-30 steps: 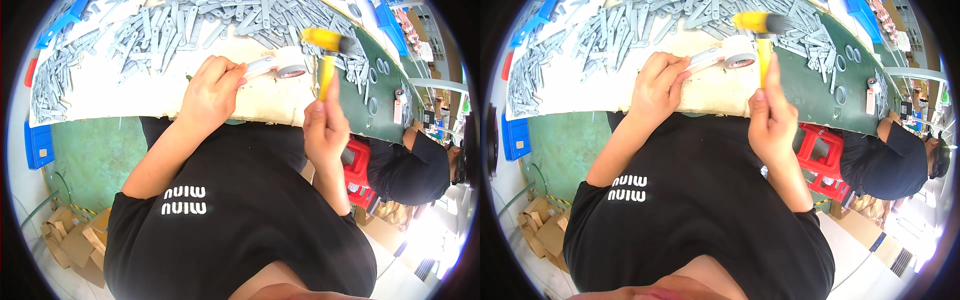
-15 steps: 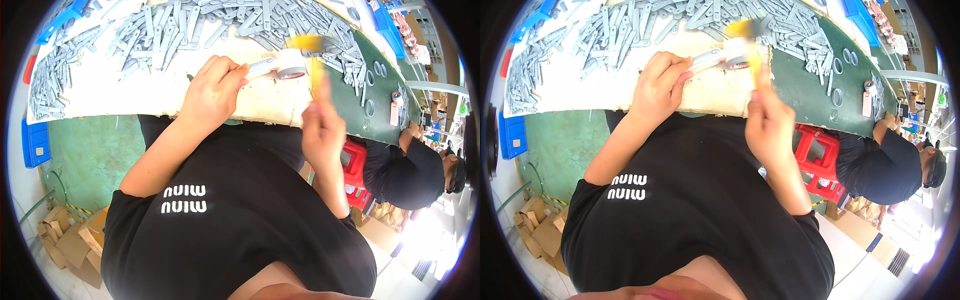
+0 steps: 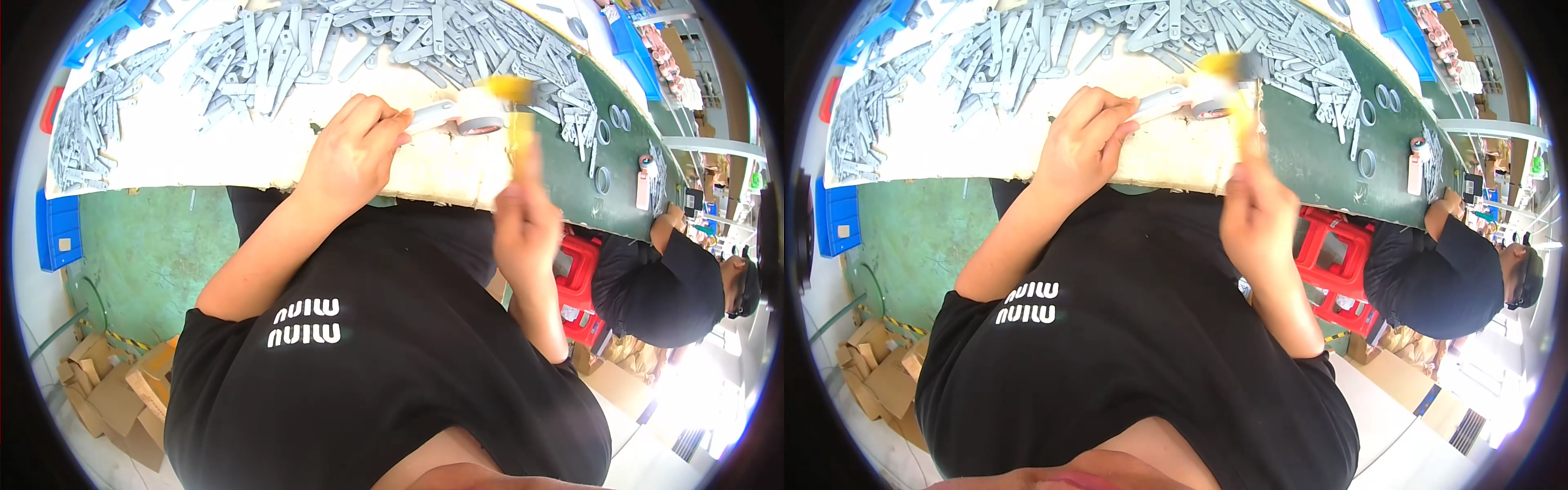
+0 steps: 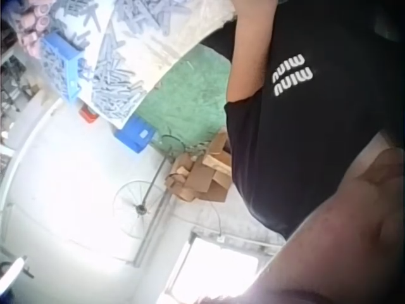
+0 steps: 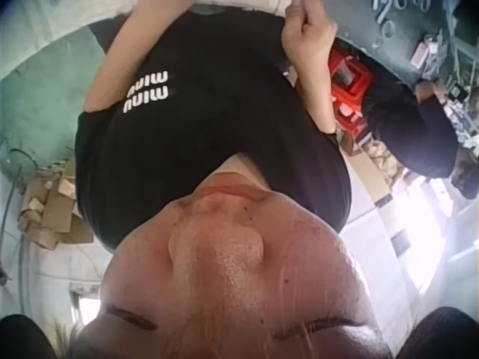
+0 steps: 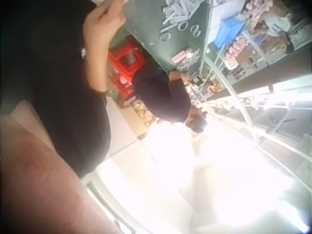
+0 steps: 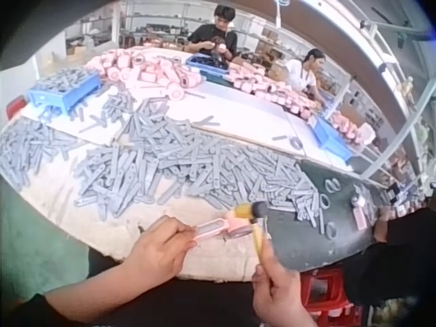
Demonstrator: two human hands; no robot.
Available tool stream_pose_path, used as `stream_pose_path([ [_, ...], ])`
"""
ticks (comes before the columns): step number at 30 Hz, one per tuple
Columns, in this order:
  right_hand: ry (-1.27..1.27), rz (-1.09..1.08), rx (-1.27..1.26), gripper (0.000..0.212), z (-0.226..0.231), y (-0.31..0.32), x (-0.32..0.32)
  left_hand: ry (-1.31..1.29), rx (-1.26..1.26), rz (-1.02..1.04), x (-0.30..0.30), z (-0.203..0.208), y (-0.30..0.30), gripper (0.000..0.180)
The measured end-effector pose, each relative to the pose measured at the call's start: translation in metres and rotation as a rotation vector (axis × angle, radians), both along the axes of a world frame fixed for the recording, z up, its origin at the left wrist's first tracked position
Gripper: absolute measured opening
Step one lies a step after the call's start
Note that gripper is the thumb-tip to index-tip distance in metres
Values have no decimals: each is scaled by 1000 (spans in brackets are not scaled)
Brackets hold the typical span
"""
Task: Assembling small electronic gadgets by hammering housing parts together at a factory workbench.
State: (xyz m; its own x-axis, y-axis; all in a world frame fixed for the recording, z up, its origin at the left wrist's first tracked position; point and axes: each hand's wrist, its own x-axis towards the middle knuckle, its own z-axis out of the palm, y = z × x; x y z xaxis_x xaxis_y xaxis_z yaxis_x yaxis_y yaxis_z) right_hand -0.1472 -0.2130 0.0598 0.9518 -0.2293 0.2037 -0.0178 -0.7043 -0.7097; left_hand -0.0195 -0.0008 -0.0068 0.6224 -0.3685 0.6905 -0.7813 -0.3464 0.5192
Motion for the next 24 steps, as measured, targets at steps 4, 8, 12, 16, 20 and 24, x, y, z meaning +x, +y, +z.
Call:
stream_pose_path([
  [4, 131, 52, 39, 55, 16, -6, -1, -12, 18, -1, 0, 0, 3, 29],
  [8, 158, 89, -180, 55, 7, -1, -1, -7, 5, -3, 0, -1, 1, 30],
  [12, -108, 77, -42, 54, 10, -7, -2, 15, 10, -1, -1, 1, 4, 30],
  [16, -216, 32, 67, 54, 15, -4, -9, 19, -17, -15, 1, -1, 4, 30],
  [20, -315, 200, -183, 55, -9, -6, 7, 215, -30, -29, 2, 3, 8, 32],
  [24, 11, 244, -112, 51, 2, 2, 7, 448, -110, 19, -3, 4, 7, 60],
])
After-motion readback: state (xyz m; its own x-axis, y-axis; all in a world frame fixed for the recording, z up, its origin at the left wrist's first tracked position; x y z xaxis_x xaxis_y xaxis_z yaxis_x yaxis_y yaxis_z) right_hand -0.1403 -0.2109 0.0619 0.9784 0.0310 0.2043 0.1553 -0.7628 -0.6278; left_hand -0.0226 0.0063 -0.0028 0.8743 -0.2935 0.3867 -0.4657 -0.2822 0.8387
